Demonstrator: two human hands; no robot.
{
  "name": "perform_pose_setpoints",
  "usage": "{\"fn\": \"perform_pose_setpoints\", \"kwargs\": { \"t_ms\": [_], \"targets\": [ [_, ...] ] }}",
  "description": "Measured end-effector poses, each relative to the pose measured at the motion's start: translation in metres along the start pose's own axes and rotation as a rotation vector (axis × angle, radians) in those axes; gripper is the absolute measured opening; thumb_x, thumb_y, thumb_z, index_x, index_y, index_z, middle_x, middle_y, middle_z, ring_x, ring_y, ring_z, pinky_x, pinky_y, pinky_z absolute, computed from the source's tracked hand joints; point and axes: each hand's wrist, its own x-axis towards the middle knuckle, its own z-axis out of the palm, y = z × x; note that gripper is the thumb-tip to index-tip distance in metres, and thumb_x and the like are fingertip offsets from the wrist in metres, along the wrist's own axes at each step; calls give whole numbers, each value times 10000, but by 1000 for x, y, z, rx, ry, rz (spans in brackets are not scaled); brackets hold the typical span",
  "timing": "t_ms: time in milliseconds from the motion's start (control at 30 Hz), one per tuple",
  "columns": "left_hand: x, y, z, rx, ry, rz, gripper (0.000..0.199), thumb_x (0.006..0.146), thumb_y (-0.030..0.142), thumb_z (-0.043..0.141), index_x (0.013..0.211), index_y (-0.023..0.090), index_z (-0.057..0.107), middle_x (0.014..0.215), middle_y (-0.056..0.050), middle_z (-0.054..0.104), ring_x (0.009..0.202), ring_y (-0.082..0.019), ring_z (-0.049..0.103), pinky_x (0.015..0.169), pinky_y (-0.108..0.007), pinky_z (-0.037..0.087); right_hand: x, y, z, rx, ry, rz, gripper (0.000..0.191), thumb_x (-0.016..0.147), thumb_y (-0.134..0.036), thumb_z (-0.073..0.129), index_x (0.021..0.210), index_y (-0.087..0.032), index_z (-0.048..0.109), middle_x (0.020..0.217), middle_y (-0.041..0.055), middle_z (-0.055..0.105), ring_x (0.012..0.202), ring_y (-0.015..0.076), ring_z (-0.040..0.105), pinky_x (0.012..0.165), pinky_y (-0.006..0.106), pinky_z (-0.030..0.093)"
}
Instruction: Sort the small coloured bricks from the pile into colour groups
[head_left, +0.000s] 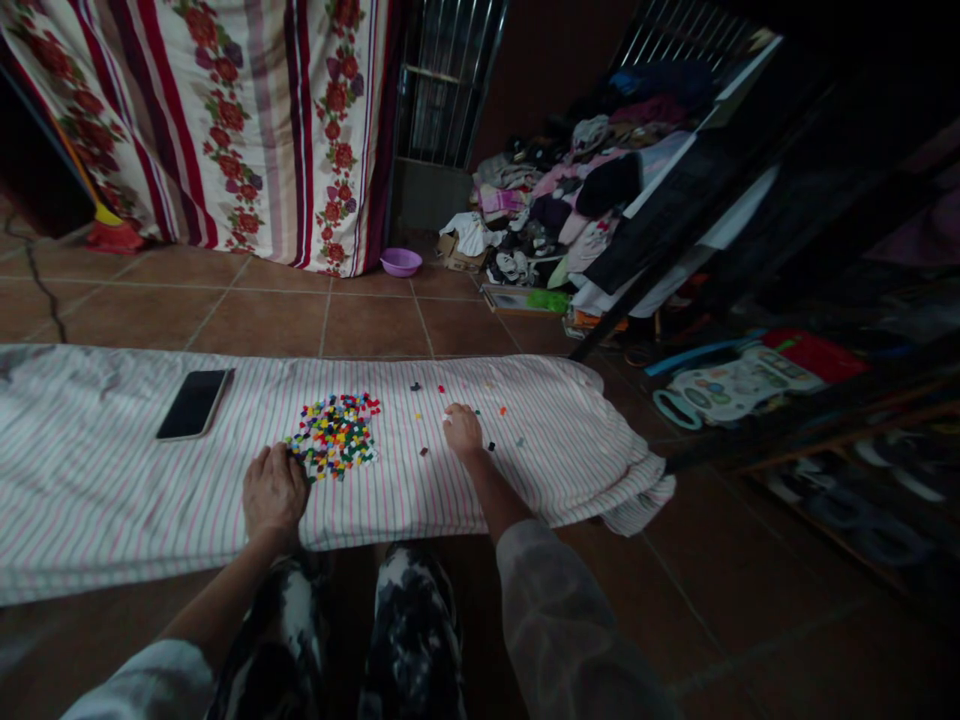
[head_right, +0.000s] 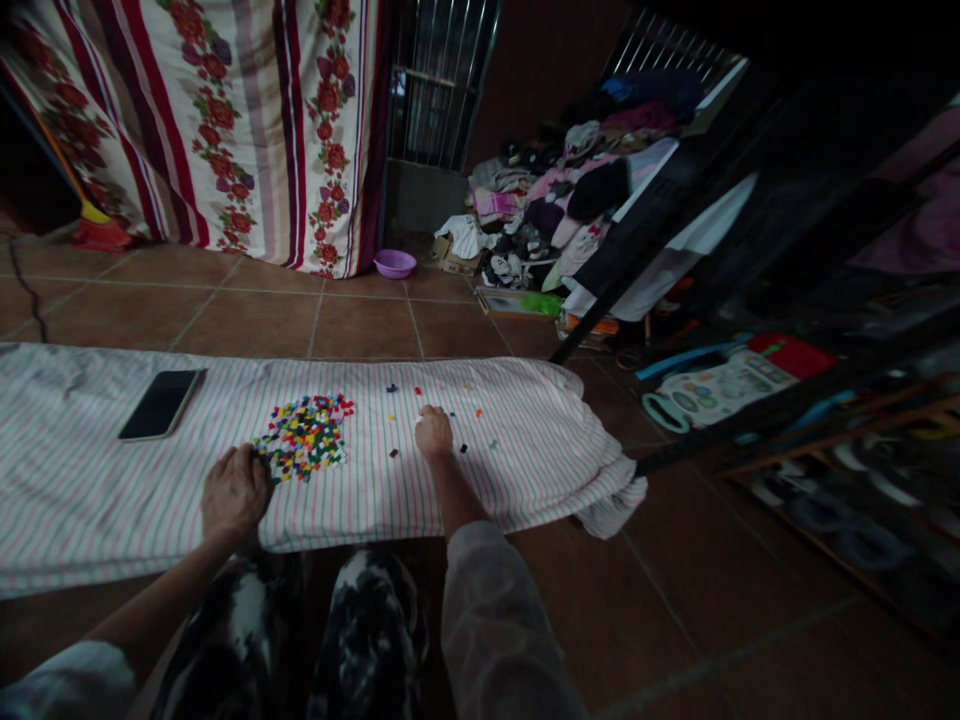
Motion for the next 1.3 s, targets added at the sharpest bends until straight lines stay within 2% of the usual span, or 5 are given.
{"fn": "perform_pose_setpoints", "kwargs": {
  "t_ms": [200, 333, 733, 1000, 1300],
  "targets": [
    [-2, -2, 3, -14, 17, 12, 409, 929, 272, 316, 1201, 47, 524, 1088, -190, 642, 1172, -315, 521, 1009, -463, 401, 4, 2, -3, -6, -45, -48, 327, 825, -80, 515, 1120, -146, 642, 1106, 92, 663, 1043, 179, 584, 952, 249, 399],
    [-2, -3, 2, -13, 26, 24, 407, 927, 277, 318, 1200, 52, 519, 1058, -189, 646, 1158, -317, 525, 993, -464, 412, 8, 5, -2, -2, -76, -104, 293, 833, -61, 494, 1027, -155, 693, 1083, 84, 674, 1016, 155, 594, 938, 227, 400],
    [-1, -2, 3, -18, 12, 13, 411, 925, 275, 313, 1202, 49, 514, 1082, -201, 640, 1179, -312, 505, 1008, -456, 396, 13, 9, 3, -52, -81, -73, 268, 870, -153, 538, 1088, -163, 693, 1101, 89, 664, 992, 149, 593, 907, 210, 408],
    [0, 0, 0, -95, 8, -27, 381, 911, 270, 342, 1207, 100, 511, 1075, -176, 636, 1184, -306, 507, 1004, -480, 388, 15, 10, 4, -33, -62, -79, 254, 855, -89, 518, 998, -163, 714, 1028, 80, 672, 974, 152, 602, 907, 228, 419],
    [1, 3, -2, -126, 0, -74, 378, 905, 268, 343, 1195, 104, 521, 1074, -176, 639, 1187, -301, 497, 1018, -479, 361, 15, 8, 3, -12, -65, -27, 279, 836, -104, 542, 1054, -168, 705, 1077, 89, 638, 926, 151, 612, 865, 224, 432]
  ]
}}
